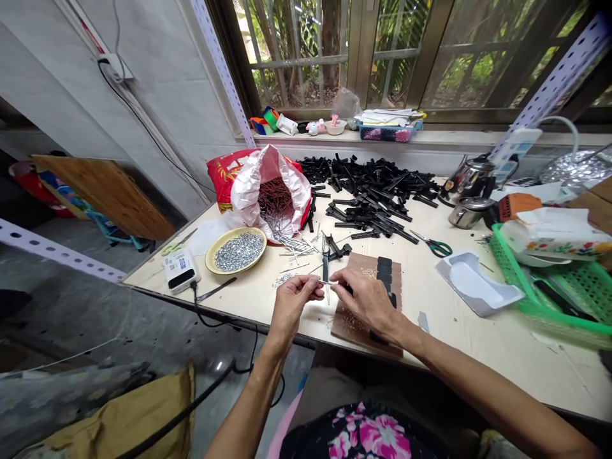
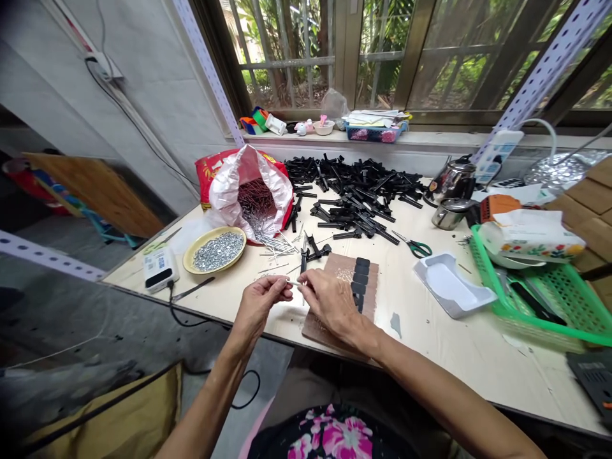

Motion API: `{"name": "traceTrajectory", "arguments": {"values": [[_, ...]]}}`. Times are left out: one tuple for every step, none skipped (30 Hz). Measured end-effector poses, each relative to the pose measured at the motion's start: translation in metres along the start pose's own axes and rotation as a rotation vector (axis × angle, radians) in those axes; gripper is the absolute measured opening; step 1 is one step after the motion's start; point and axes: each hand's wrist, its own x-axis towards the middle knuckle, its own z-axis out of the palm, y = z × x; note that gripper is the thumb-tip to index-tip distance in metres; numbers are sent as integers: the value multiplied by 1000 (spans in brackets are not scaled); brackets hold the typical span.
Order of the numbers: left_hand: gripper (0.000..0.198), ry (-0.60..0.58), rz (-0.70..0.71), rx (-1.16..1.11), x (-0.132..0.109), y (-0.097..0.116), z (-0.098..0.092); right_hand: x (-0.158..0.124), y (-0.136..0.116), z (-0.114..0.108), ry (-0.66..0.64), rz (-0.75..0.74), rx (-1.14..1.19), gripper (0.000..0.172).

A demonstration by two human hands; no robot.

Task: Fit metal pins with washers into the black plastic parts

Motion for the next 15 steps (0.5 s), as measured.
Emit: {"name": "traceTrajectory", "arguments": {"values": [[25, -12, -18, -14, 0, 0, 1, -1, 0, 0, 22, -18, -32, 14], [26, -15, -27, -20, 0, -1, 1, -3, -1, 1, 41, -41, -75, 14], [26, -10, -27, -20, 1, -1, 2, -4, -2, 1, 54, -62, -119, 16], [26, -1, -22, -19, 1, -2, 3, -4, -3, 2, 63, -74, -154, 17], [26, 11, -17, -20, 1, -2, 3, -5, -4, 2, 68, -74, -176, 19], [27, 22, -14, -23, 1, -3, 4, -6, -4, 3, 65, -63, -177, 19], [27, 28, -15, -29, 1, -3, 4, -6, -4, 4, 57, -47, -163, 18], [28, 31, -18, -35, 1, -4, 5, -6, -4, 4, 47, -31, -140, 17], [28, 30, -21, -38, 1, -5, 5, -6, -4, 4, 37, -20, -121, 16], [28, 27, -22, -38, 1, -5, 5, -7, -4, 4, 31, -16, -118, 16], [29, 22, -21, -30, 0, -6, 4, -7, -3, 4, 27, -23, -133, 16], [28, 16, -18, -16, 0, -6, 4, -7, -3, 4, 30, -34, -159, 18], [28, 11, -16, 0, -1, -5, 4, -8, -3, 4, 35, -42, -184, 20], [28, 8, -17, 16, -1, -4, 5, -9, -2, 5, 37, -43, -188, 22], [28, 7, -19, 28, -2, -4, 5, -9, -2, 5, 36, -39, -163, 23]]}}
